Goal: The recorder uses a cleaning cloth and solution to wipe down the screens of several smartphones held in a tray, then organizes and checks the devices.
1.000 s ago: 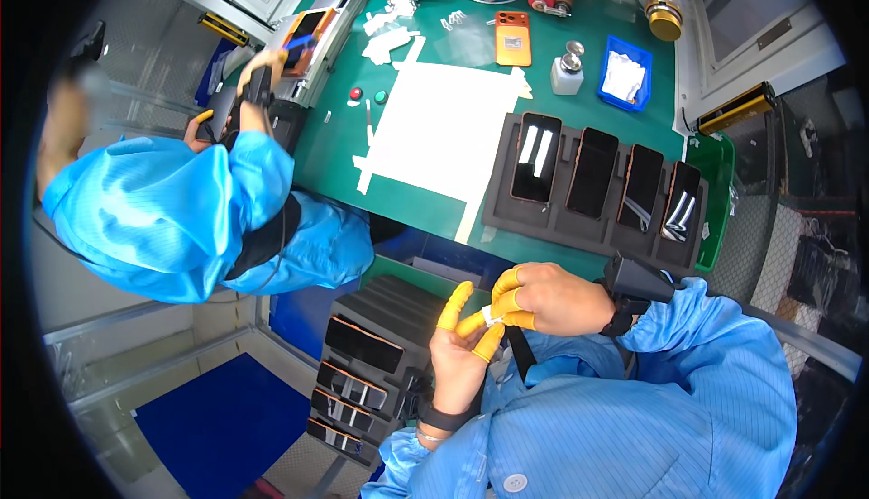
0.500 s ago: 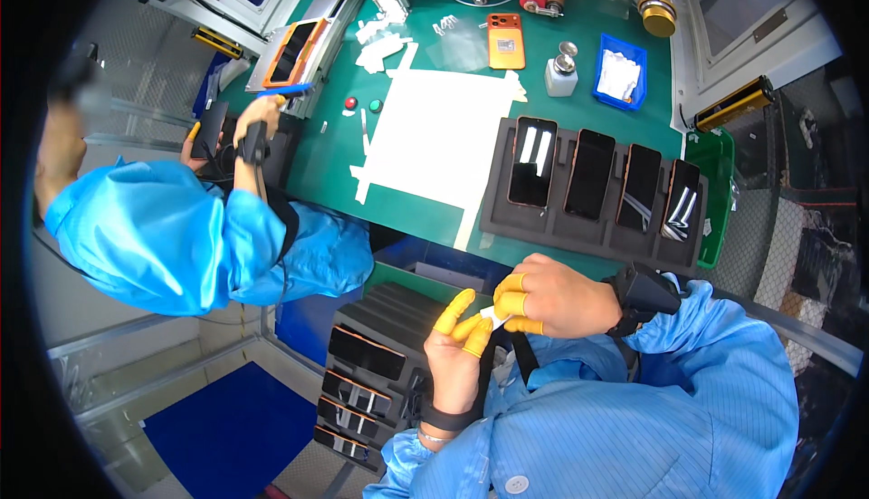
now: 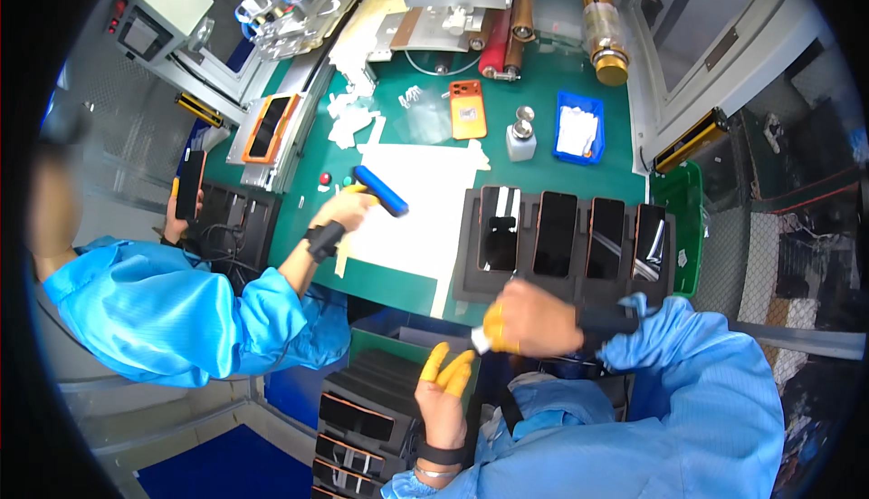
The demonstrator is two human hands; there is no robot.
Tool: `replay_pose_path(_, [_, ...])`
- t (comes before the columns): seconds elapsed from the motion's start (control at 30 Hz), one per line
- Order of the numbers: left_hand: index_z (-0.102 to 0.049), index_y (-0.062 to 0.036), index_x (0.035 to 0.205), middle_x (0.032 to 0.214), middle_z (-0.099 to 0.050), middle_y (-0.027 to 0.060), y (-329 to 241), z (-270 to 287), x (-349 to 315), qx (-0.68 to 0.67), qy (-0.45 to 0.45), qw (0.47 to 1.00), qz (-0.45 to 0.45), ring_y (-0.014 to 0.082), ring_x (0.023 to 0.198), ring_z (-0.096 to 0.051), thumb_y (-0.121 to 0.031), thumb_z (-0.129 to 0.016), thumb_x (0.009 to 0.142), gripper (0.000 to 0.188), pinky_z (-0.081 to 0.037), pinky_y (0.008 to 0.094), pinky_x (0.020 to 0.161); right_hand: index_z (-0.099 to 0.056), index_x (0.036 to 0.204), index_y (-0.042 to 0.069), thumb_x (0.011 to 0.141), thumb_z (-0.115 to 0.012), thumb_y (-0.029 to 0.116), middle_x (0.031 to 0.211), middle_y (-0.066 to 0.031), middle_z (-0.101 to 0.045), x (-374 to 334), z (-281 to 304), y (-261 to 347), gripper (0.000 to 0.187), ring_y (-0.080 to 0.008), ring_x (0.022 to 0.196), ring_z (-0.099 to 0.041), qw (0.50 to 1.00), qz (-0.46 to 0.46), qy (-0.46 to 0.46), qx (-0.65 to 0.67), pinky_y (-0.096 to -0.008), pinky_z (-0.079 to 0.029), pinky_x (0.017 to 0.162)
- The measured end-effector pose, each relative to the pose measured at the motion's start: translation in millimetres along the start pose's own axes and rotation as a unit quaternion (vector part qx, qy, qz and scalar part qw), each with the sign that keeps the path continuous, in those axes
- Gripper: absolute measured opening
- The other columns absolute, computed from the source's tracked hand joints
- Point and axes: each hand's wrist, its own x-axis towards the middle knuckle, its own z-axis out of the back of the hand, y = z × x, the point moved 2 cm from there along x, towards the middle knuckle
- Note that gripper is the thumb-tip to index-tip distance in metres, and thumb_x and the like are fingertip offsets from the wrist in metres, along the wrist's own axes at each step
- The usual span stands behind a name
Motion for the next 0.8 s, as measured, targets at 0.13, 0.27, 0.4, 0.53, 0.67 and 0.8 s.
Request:
replay_pose_path(0.13, [-0.041, 0.0026, 0.125, 0.114, -0.056, 0.0169, -1, 24, -8, 0.047, -0.044, 0.993, -0.1, 0.0189, 0.102, -0.055, 0.01, -0.053, 0.081, 0.047, -0.044, 0.0265, 0.088, -0.065, 0.07, 0.007, 0.066, -0.068, 0.021, 0.07, -0.0099, -0.061, 2, 35, -143, 0.015, -0.0285, 0.068, -0.057, 0.95, -0.174, -0.244, -0.091, -0.0409, -0.044, 0.061])
replay_pose_path(0.27, [-0.044, 0.0021, 0.124, 0.117, -0.055, 0.0147, 11, 65, -32, 0.128, -0.107, 0.977, -0.13, 0.0196, 0.106, -0.053, 0.003, -0.055, 0.083, 0.043, -0.043, 0.0273, 0.089, -0.069, 0.08, 0.007, 0.069, -0.068, 0.014, 0.077, -0.0121, -0.063, -9, 67, -251, 0.014, -0.0298, 0.077, -0.06, 0.896, -0.303, -0.291, -0.144, -0.0391, -0.047, 0.071])
replay_pose_path(0.4, [-0.045, 0.0028, 0.123, 0.117, -0.055, 0.0144, 24, 99, -64, 0.147, -0.181, 0.965, -0.116, 0.0194, 0.106, -0.053, 0.006, -0.054, 0.083, 0.042, -0.042, 0.0273, 0.091, -0.069, 0.081, 0.006, 0.07, -0.063, 0.011, 0.08, -0.0141, -0.063, 2, 63, -276, 0.013, -0.0309, 0.08, -0.059, 0.907, -0.305, -0.241, -0.162, -0.0391, -0.047, 0.073])
replay_pose_path(0.53, [-0.046, 0.0027, 0.123, 0.116, -0.055, 0.0147, 47, 135, -89, 0.149, -0.24, 0.952, -0.118, 0.0201, 0.107, -0.053, 0.007, -0.055, 0.081, 0.043, -0.043, 0.0282, 0.091, -0.067, 0.077, 0.005, 0.073, -0.057, 0.013, 0.082, -0.0154, -0.062, 10, 43, -297, 0.014, -0.0315, 0.082, -0.06, 0.909, -0.318, -0.121, -0.241, -0.0398, -0.047, 0.074])
replay_pose_path(0.67, [-0.046, 0.0025, 0.122, 0.116, -0.055, 0.0145, 66, 146, -103, 0.128, -0.255, 0.95, -0.126, 0.0202, 0.107, -0.053, 0.007, -0.056, 0.081, 0.043, -0.043, 0.0285, 0.09, -0.062, 0.081, 0.001, 0.074, -0.059, 0.01, 0.075, -0.0127, -0.059, -11, 38, -308, 0.011, -0.0277, 0.072, -0.058, 0.907, -0.307, -0.168, -0.235, -0.0359, -0.046, 0.064])
replay_pose_path(0.8, [-0.046, 0.0031, 0.122, 0.117, -0.055, 0.0139, 81, 150, -107, 0.138, -0.25, 0.945, -0.16, 0.0203, 0.108, -0.052, 0.004, -0.058, 0.082, 0.042, -0.042, 0.029, 0.091, -0.065, 0.076, 0.004, 0.071, -0.055, 0.009, 0.08, -0.017, -0.061, -9, 47, -296, 0.013, -0.0314, 0.077, -0.06, 0.889, -0.411, -0.144, -0.142, -0.0397, -0.048, 0.069])
